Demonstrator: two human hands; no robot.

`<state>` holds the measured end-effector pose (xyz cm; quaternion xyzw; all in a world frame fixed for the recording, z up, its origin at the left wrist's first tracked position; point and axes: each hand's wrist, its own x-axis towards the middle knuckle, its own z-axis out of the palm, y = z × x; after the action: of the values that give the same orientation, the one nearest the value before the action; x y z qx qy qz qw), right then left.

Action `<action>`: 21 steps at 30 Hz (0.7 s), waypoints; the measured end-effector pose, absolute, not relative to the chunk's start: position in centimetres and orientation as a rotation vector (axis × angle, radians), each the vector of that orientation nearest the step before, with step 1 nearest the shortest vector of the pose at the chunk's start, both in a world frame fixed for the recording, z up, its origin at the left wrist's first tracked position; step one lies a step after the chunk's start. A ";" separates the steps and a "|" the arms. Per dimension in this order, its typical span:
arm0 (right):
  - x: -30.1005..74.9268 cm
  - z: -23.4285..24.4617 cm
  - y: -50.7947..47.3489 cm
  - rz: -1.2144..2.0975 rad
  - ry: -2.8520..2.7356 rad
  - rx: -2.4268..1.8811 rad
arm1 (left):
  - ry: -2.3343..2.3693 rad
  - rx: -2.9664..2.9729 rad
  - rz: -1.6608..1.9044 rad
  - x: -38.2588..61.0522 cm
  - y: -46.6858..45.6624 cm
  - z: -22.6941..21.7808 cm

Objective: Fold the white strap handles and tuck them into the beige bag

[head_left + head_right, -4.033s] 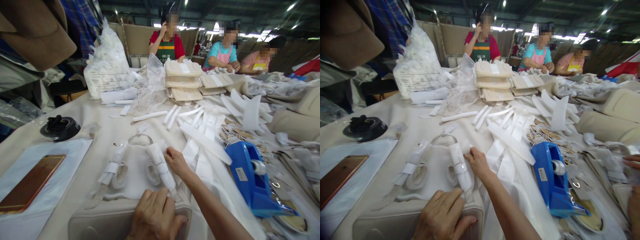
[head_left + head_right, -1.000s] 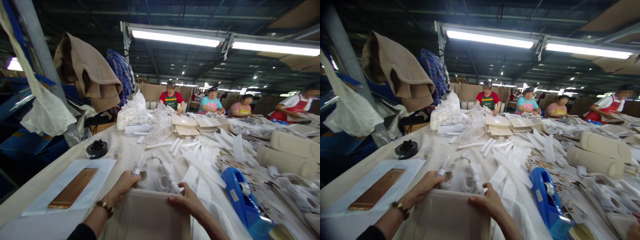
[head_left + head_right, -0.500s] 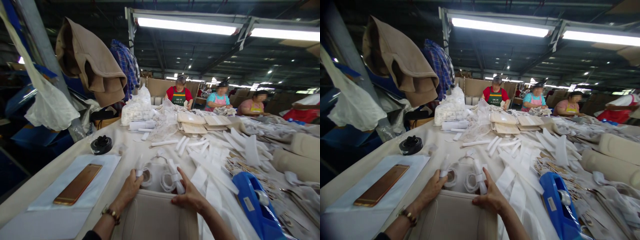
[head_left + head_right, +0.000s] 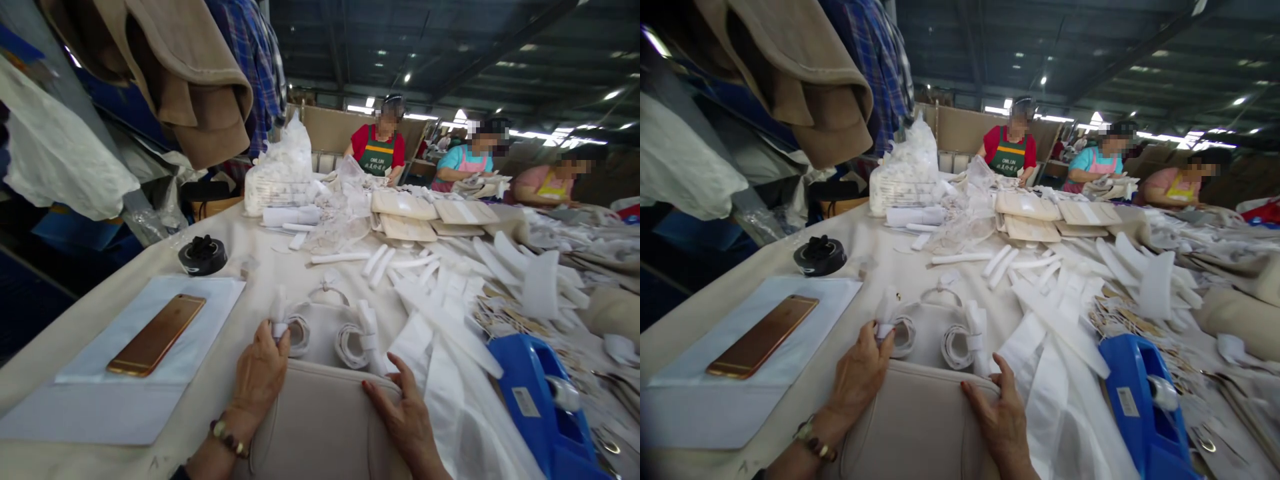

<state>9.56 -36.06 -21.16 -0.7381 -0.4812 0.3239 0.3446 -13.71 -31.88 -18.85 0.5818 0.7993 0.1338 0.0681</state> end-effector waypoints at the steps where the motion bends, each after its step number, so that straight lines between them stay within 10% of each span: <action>1: 9.5 -21.1 -35.8 0.841 -1.283 -1.954 | 2.436 1.759 0.402 -13.8 -31.9 -19.1; 17: 8.9 -19.8 -34.2 0.772 -1.816 -2.266 | 2.468 2.564 1.077 -13.0 -32.3 -19.2; 21: 8.8 -19.6 -34.2 0.730 -1.801 -2.238 | 1.967 2.640 0.571 -8.6 -28.7 -17.3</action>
<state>8.76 -34.18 -19.62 -0.7520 -0.6052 0.2455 0.0889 -8.59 -28.70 -17.27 0.7862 0.5857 0.1702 -0.0996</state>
